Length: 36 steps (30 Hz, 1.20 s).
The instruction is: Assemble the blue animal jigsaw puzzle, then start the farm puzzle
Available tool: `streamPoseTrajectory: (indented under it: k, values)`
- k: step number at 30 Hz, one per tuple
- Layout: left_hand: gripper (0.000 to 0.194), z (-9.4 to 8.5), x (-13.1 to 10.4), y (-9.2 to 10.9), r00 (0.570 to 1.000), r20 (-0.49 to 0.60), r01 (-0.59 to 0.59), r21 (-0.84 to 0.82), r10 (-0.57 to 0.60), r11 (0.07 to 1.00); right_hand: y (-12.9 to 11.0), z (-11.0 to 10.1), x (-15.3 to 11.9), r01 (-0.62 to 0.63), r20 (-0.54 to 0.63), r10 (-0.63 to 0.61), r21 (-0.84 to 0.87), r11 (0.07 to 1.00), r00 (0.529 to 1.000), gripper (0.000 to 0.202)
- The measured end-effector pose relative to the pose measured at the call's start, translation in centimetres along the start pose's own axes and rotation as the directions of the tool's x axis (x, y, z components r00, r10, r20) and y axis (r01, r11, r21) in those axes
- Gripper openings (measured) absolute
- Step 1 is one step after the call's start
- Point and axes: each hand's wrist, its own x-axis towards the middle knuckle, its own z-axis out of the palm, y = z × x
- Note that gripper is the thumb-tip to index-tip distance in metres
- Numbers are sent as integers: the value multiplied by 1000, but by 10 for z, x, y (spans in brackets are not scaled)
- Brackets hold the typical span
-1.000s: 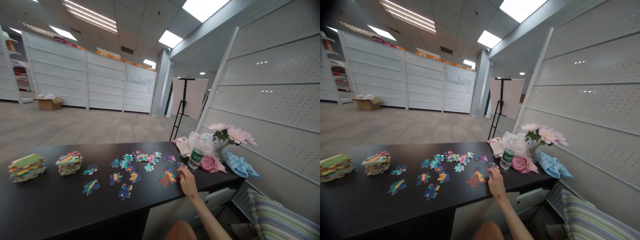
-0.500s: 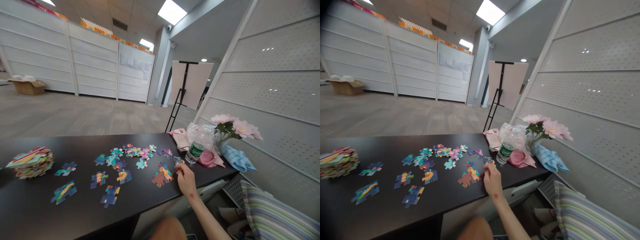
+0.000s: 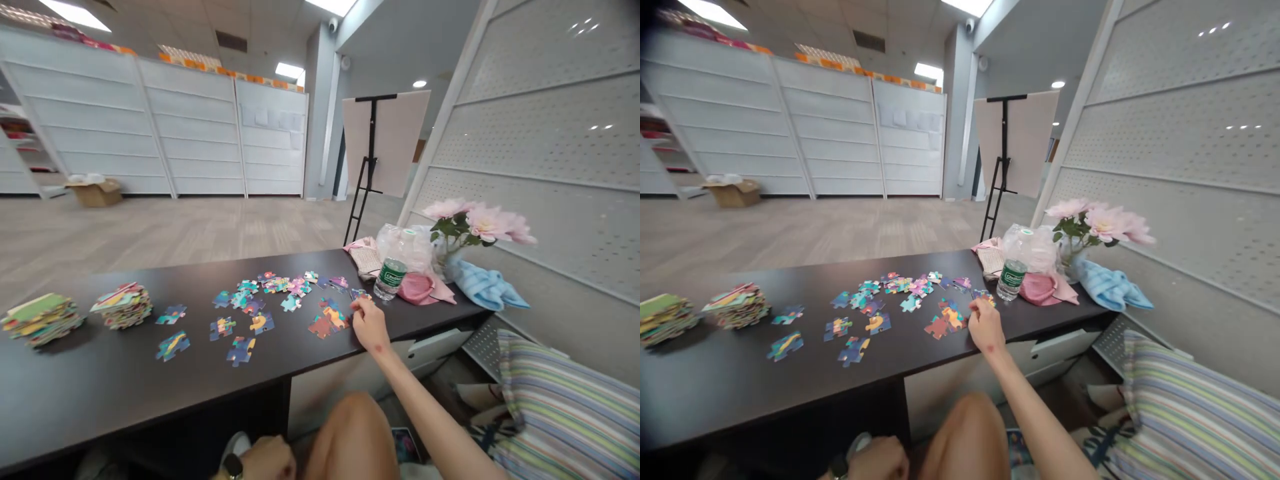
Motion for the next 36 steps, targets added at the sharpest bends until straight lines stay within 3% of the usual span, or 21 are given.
streamPoseTrajectory:
  k: [2, 4, 5, 7, 8, 10, 12, 15, 18, 23, 27, 32, 36]
  values:
    - [7, -21, 6, 27, 995, 23, -96, 18, 95, 995, -1, 0, 0, 1, 16, -1, -3, 1000, 1000, 27]
    - [10, -55, 14, 56, 969, -156, -180, 100, 194, 979, -2, 0, 0, 10, 29, -9, -8, 1000, 1000, 27]
    - [14, -74, 20, 67, 929, -322, -127, 179, 181, 976, -3, 0, 0, 18, 34, -17, -9, 1000, 999, 27]
    - [16, -106, 33, 79, 792, -605, 73, 226, 82, 971, -3, 1, 0, 38, 44, -38, -9, 999, 998, 26]
    - [18, -118, 41, 78, 734, -678, 141, 211, 42, 967, -3, 1, 0, 41, 51, -40, -6, 999, 998, 26]
    - [44, -133, 58, 68, 699, -715, 179, 186, 8, 966, -1, 1, 3, 4, 70, -5, 16, 1000, 998, 29]
    - [68, -138, 71, 52, 733, -680, 159, 200, 20, 967, 3, 1, 10, -83, 95, 77, 60, 995, 992, 33]
    - [65, -145, 82, 33, 790, -612, 135, 237, 40, 962, 9, 1, 25, -164, 163, 144, 114, 980, 976, 39]
    - [58, -165, 86, 22, 848, -527, 74, 221, 55, 972, 11, 4, 36, -122, 224, 92, 127, 984, 970, 41]
    - [63, -199, 95, 9, 929, -357, -38, 162, 94, 986, 9, 15, 29, -43, 109, 30, 112, 993, 994, 37]
    - [62, -201, 98, 3, 927, -358, -59, 146, 108, 988, 5, 13, 21, 12, 52, -19, 137, 991, 998, 33]
    - [47, -192, 102, -8, 902, -426, -38, 89, 73, 995, -6, 10, 22, 32, 121, -51, 154, 987, 991, 27]
    - [40, -185, 104, -18, 888, -455, 0, 149, 68, 989, -13, 11, 21, 37, 129, -54, 132, 991, 990, 27]
